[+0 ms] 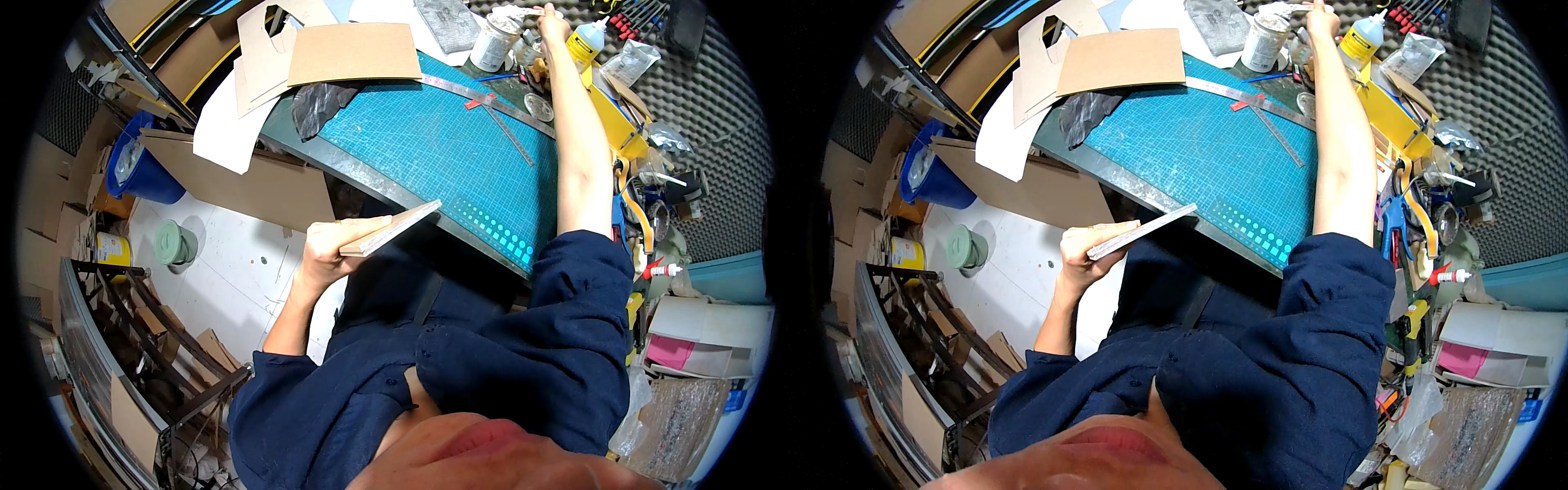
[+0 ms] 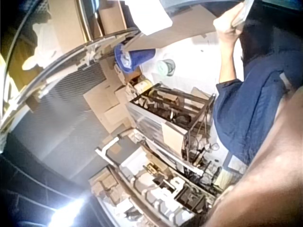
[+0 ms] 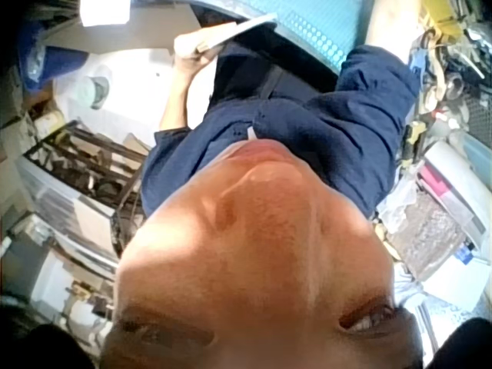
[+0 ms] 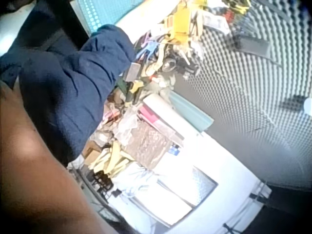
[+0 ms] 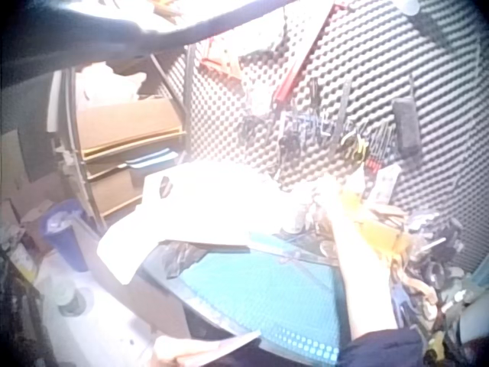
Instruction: The person applies glue to the edges of a folded cardboard piece and joins it to another cardboard sheet. They then use a staple gun to secure the joined edges, completing a small cardboard assembly.
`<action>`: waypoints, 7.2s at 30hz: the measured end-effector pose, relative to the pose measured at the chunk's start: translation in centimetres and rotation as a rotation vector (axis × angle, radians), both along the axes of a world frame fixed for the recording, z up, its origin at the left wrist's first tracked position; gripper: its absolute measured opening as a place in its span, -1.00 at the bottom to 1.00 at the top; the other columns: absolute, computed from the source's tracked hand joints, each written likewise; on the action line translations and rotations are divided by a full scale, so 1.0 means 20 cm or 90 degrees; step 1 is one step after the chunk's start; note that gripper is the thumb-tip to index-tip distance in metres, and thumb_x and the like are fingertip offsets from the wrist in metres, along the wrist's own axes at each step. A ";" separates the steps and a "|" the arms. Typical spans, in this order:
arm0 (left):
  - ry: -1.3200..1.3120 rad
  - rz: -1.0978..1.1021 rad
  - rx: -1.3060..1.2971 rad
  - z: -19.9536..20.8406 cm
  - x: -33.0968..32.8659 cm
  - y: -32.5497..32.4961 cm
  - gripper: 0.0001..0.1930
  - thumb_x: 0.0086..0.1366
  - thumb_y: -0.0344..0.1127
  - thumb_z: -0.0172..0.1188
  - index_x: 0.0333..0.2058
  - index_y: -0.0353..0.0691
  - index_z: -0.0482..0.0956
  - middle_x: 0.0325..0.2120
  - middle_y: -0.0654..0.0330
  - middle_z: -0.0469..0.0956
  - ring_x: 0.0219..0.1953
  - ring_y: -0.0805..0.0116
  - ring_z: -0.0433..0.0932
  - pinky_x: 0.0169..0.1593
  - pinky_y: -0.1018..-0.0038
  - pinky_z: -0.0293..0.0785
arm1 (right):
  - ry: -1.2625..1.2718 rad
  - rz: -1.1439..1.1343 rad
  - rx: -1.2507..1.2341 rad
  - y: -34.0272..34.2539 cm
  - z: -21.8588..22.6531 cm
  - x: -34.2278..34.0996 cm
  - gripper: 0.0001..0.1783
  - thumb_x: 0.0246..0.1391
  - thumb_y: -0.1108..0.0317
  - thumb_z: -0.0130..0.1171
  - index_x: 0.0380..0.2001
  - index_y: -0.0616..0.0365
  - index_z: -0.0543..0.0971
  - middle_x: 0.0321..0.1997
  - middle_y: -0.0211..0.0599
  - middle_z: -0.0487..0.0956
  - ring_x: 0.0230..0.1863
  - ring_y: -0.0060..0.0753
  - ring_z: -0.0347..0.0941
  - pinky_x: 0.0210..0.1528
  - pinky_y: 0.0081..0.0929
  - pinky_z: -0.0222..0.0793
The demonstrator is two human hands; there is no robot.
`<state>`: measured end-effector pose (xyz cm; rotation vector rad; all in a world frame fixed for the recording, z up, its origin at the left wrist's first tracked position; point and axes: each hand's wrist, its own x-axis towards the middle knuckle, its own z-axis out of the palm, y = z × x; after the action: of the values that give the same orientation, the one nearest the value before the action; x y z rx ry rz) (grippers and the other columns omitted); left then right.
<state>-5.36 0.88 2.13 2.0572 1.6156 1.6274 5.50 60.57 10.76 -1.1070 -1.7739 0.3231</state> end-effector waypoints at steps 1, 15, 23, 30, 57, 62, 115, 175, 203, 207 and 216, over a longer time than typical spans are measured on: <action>0.002 0.002 0.015 0.00 0.00 0.01 -0.70 -0.01 -0.51 0.29 -0.22 -0.34 0.65 -0.31 0.08 0.67 -0.39 0.26 0.68 -0.33 0.53 0.57 | 0.042 0.013 -0.009 -0.02 0.02 0.03 -0.61 0.26 0.10 -0.10 -0.27 0.11 0.63 -0.33 -0.19 0.62 -0.31 -0.30 0.51 -0.20 -0.37 0.40; -0.001 0.007 -0.010 -0.01 0.02 0.02 -0.67 -0.02 -0.54 0.33 -0.19 -0.31 0.65 -0.29 0.10 0.67 -0.31 0.25 0.69 -0.24 0.52 0.60 | 0.398 0.422 -0.089 -1.32 0.18 0.58 -0.67 0.25 0.17 0.05 -0.19 0.23 0.61 -0.33 -0.21 0.62 -0.35 -0.47 0.52 -0.25 -0.61 0.41; 0.025 0.023 0.053 -0.13 0.01 -0.03 -0.67 0.00 -0.50 0.24 -0.17 -0.31 0.65 -0.29 0.11 0.68 -0.36 0.26 0.68 -0.28 0.56 0.58 | 0.405 0.380 -0.213 -2.58 -0.12 0.74 -0.81 0.23 0.36 0.03 -0.34 0.28 0.34 -0.51 0.00 0.54 -0.61 -0.38 0.49 -0.52 -0.52 0.47; 0.055 0.042 0.070 -0.06 0.05 0.00 -0.69 0.04 -0.45 0.30 -0.17 -0.33 0.65 -0.28 0.11 0.68 -0.36 0.32 0.69 -0.28 0.56 0.58 | 0.320 0.476 -0.131 -2.78 -0.28 0.69 -0.69 0.30 0.19 -0.04 -0.24 0.24 0.22 -0.48 0.00 0.51 -0.53 -0.31 0.51 -0.41 -0.52 0.48; -0.045 0.043 0.025 -0.08 0.07 -0.02 -0.63 -0.07 -0.55 0.33 -0.18 -0.35 0.65 -0.28 0.07 0.68 -0.35 0.31 0.69 -0.28 0.56 0.57 | 0.435 0.510 -0.217 -2.75 -0.30 0.64 -0.77 0.06 0.58 0.20 -0.37 0.30 0.32 -0.40 -0.07 0.57 -0.46 -0.36 0.60 -0.45 -0.57 0.53; 0.055 0.057 0.043 -0.05 0.07 0.00 -0.71 -0.02 -0.56 0.36 -0.24 -0.35 0.65 -0.31 0.09 0.68 -0.39 0.33 0.69 -0.34 0.58 0.58 | 0.424 0.313 -0.276 -2.63 -0.43 0.66 -0.86 0.18 0.54 0.09 -0.39 0.31 0.33 -0.43 -0.12 0.56 -0.42 -0.46 0.57 -0.32 -0.54 0.54; -0.245 0.086 -0.092 0.13 -0.10 -0.19 -0.84 0.08 -0.50 0.35 -0.32 -0.35 0.63 -0.46 0.17 0.65 -0.45 0.49 0.60 -0.33 0.56 0.50 | 0.008 0.062 0.192 -0.62 0.13 -0.02 -0.66 0.07 0.15 0.21 -0.35 0.27 0.53 -0.37 0.00 0.63 -0.25 -0.03 0.59 -0.13 -0.24 0.45; 0.110 0.247 -0.126 -0.02 -1.10 1.47 0.18 -0.21 0.45 0.35 0.27 -0.21 0.15 0.04 -0.14 0.41 0.11 0.03 0.41 0.13 0.19 0.38 | 0.245 -0.002 -0.029 -2.49 -0.50 1.29 -0.74 0.37 0.31 -0.14 -0.13 0.34 0.36 -0.20 -0.27 0.48 -0.21 -0.56 0.35 -0.10 -0.58 0.28; 0.391 0.222 -0.034 0.22 -0.44 0.78 0.22 -0.23 0.02 0.52 0.29 -0.34 -0.09 0.23 -0.22 0.04 0.28 -0.15 0.09 0.27 -0.03 0.12 | 0.154 -0.168 0.133 -2.54 -0.74 1.24 -0.74 0.27 0.30 0.01 -0.25 0.36 0.38 -0.37 0.01 0.53 -0.40 -0.05 0.50 -0.33 -0.22 0.41; 0.386 0.093 0.101 0.35 -0.29 0.55 0.35 -0.32 -0.02 0.61 0.32 -0.24 -0.19 0.28 -0.20 -0.05 0.32 -0.14 0.00 0.31 0.00 0.08 | 0.134 -0.131 0.141 -2.54 -0.81 1.23 -0.79 0.31 0.39 -0.05 -0.15 0.37 0.37 -0.25 -0.04 0.52 -0.31 -0.25 0.47 -0.21 -0.36 0.40; 0.375 0.023 0.202 0.38 -0.10 0.39 0.37 -0.39 0.05 0.64 0.32 -0.09 -0.17 0.24 -0.17 0.00 0.27 -0.17 0.16 0.23 0.03 0.29 | 0.152 -0.134 0.166 -2.50 -0.79 1.20 -0.83 0.26 0.37 0.02 -0.33 0.28 0.41 -0.38 -0.09 0.52 -0.44 -0.06 0.47 -0.37 -0.22 0.37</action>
<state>-7.38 8.60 9.75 2.8985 1.6136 1.4430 29.56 10.51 -4.98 -1.0124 -1.4294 0.0874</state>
